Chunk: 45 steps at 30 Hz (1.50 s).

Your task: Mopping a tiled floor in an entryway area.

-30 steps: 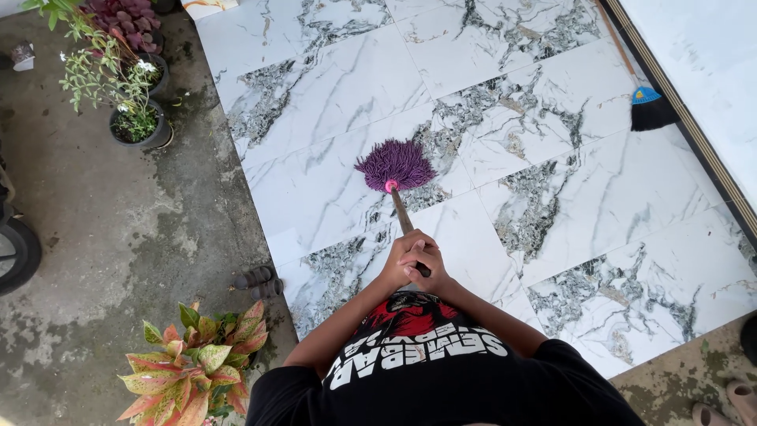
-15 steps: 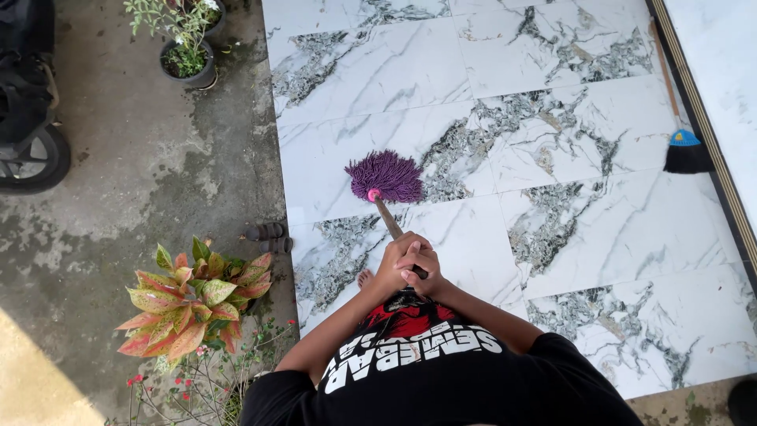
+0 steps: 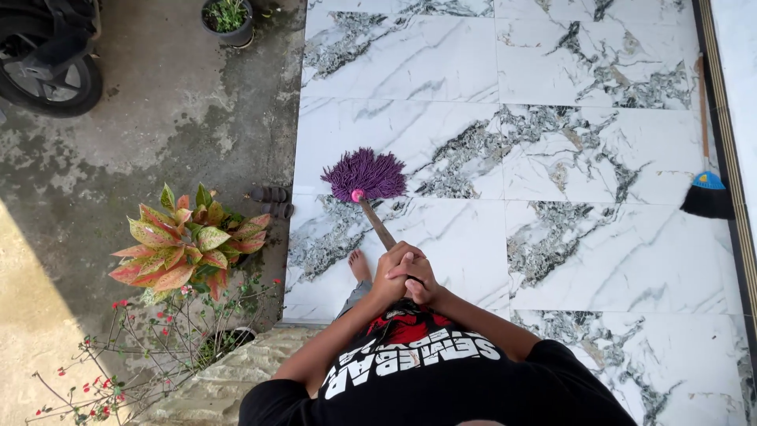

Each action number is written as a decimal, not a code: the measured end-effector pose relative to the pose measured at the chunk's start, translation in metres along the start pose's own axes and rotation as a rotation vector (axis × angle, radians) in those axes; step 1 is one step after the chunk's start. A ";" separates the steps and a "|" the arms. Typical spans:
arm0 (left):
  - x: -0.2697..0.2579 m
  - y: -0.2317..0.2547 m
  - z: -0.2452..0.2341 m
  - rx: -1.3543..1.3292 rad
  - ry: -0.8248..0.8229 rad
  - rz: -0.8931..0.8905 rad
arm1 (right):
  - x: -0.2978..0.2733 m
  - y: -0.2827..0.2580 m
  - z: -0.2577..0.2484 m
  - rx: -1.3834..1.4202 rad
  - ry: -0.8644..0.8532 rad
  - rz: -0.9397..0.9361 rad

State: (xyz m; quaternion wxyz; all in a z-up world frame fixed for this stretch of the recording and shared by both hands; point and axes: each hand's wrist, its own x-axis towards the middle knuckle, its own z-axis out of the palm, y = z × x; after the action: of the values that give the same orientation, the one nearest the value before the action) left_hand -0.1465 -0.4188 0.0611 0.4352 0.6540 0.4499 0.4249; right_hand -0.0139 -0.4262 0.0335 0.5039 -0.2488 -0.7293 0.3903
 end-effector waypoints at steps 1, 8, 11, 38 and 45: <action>-0.014 0.001 0.006 -0.001 0.002 -0.015 | -0.015 -0.005 0.002 0.009 -0.003 0.012; -0.040 -0.014 0.020 -0.091 0.051 0.007 | -0.034 0.009 0.004 0.034 -0.125 -0.044; -0.032 -0.008 0.027 -0.089 0.080 -0.014 | -0.036 0.018 -0.002 0.078 -0.108 -0.039; 0.076 -0.045 -0.092 -0.313 0.178 0.268 | 0.120 0.074 0.044 -0.005 -0.072 -0.122; 0.111 -0.023 -0.127 -0.492 0.222 0.479 | 0.180 0.036 0.053 -0.041 -0.008 -0.164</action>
State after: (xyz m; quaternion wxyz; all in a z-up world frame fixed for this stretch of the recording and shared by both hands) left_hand -0.2459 -0.2835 0.0900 0.4160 0.5665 0.2125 0.6789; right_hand -0.1304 -0.2860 0.0910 0.5261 -0.1968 -0.7571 0.3337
